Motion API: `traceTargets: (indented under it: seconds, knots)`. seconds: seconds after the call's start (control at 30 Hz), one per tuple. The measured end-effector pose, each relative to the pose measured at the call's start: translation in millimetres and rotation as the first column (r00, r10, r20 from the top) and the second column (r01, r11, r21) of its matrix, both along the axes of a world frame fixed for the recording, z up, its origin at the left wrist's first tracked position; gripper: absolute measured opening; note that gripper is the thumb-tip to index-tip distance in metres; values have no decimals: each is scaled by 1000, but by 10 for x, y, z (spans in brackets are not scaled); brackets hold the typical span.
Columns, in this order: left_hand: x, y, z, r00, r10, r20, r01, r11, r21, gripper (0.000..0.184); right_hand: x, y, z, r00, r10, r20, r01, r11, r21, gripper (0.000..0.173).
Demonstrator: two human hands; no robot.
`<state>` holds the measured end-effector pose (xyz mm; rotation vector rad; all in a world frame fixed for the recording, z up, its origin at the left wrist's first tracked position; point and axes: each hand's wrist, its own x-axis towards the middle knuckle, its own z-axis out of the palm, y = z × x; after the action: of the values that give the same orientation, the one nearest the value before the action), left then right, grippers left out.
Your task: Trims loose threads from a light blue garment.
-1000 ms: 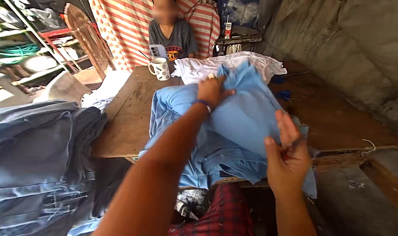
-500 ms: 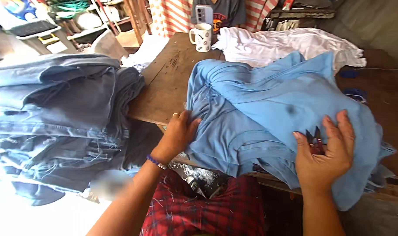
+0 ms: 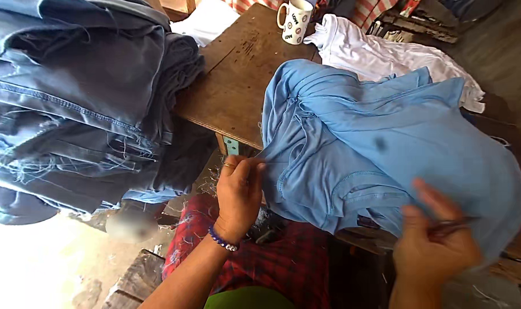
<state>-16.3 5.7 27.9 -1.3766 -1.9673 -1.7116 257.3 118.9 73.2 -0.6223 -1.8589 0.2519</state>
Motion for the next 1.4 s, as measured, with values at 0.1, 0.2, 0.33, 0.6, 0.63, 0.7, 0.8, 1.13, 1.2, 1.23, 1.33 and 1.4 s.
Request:
traceTargets:
  seconds: [0.1,0.2,0.33,0.6,0.63,0.7,0.8,1.13,1.2,1.23,1.33,1.4]
  knots:
    - [36,114,200,987,-81,-142,81,997,-6,30,-374,-225,-257,973,110,204,-100,993,-59,51]
    - [64,338,272,945,-182,-272,135,974,-183,36,-629,-239,-477,962,30,273,-28,1000,-13,27]
    - [86,349,204,957,-279,-79,284,957,52,13,-552,-236,-380,996,87,-3,-86,991,106,4]
    - [246,-277,-67,926,-353,134,294,897,329,38,-221,-211,-429,992,99,-80,-100,995,-9,4]
    - [251,-299,-80,941,-321,110,269,903,335,39,-191,-204,-465,994,95,-61,-97,995,-31,5]
    - [255,-280,-26,962,-266,62,241,934,263,31,-144,-194,-535,997,74,-28,-76,994,-82,5]
    - [258,-39,109,972,-229,-44,232,969,83,20,-129,-227,-526,998,57,-35,-62,984,-170,10]
    - [297,453,95,975,-215,-51,215,977,-13,15,-619,-443,281,861,419,-287,-508,728,-460,17]
    - [292,407,68,960,-264,93,260,964,48,14,-786,-351,150,876,401,-267,-482,722,-497,9]
    - [293,389,67,937,-295,189,285,955,78,13,-846,-303,63,901,372,-224,-434,739,-515,7]
    - [294,347,97,802,-381,461,353,924,149,11,-898,-178,-174,963,268,-36,-242,794,-557,13]
    - [285,320,119,720,-405,564,384,909,162,11,-880,-142,-255,972,232,18,-181,801,-571,15]
